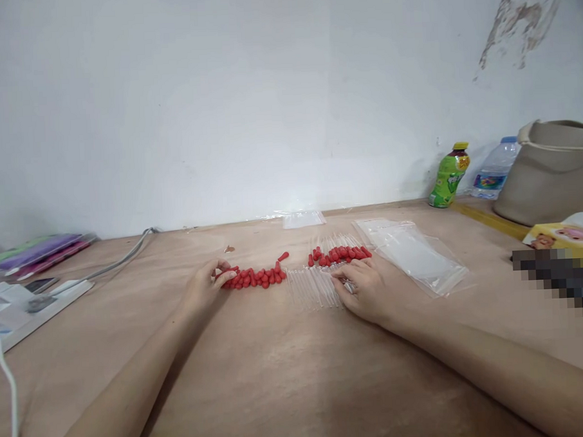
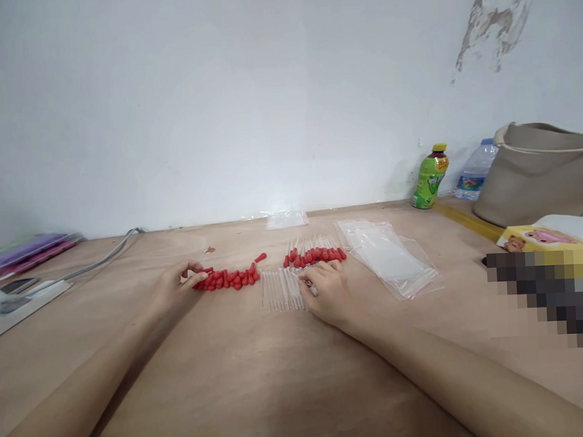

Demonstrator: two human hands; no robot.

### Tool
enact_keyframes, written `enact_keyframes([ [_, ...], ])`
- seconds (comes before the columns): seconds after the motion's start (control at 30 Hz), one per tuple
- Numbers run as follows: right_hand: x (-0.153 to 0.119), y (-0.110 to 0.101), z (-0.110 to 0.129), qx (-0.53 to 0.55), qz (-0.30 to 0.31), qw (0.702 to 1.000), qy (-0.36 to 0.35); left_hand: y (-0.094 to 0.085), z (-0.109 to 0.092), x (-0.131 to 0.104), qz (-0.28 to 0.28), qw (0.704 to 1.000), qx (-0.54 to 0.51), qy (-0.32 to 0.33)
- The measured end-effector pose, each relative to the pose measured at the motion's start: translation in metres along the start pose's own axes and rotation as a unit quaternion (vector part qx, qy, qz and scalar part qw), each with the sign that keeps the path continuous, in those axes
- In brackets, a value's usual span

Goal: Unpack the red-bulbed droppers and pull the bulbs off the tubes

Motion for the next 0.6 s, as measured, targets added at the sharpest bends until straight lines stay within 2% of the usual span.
enact_keyframes([
  [0.1,0.006,0.0,0.004,-0.007,0.034,0.999,-0.002,0.002,0.001,0.001,0.008,0.999,-0.004,0.033],
  [0.2,0.015,0.001,0.01,-0.01,0.033,0.999,0.004,0.004,0.006,0.003,0.011,0.999,-0.008,0.047],
  [0.33,0.021,0.022,0.015,0.002,0.026,1.0,0.005,0.003,0.008,0.004,-0.008,0.996,-0.007,0.085],
  [0.43,0.022,0.046,0.015,0.009,0.029,0.999,0.014,-0.004,0.005,0.001,-0.065,0.99,-0.007,0.123],
  [0.53,0.024,0.063,0.021,-0.017,0.075,0.997,0.013,-0.013,0.002,-0.005,-0.152,0.979,0.009,0.138],
  [0.6,0.025,0.068,0.026,-0.031,0.107,0.994,0.014,-0.015,-0.004,-0.011,-0.191,0.969,0.025,0.157],
])
Point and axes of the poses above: each hand's wrist, its own x-axis towards the middle knuckle, its own y-axis out of the palm, z = x × y, the point moved 6 cm from there along x, towards the middle knuckle, and after that the axes turned 11 degrees about -y, right-handed, at the moved point
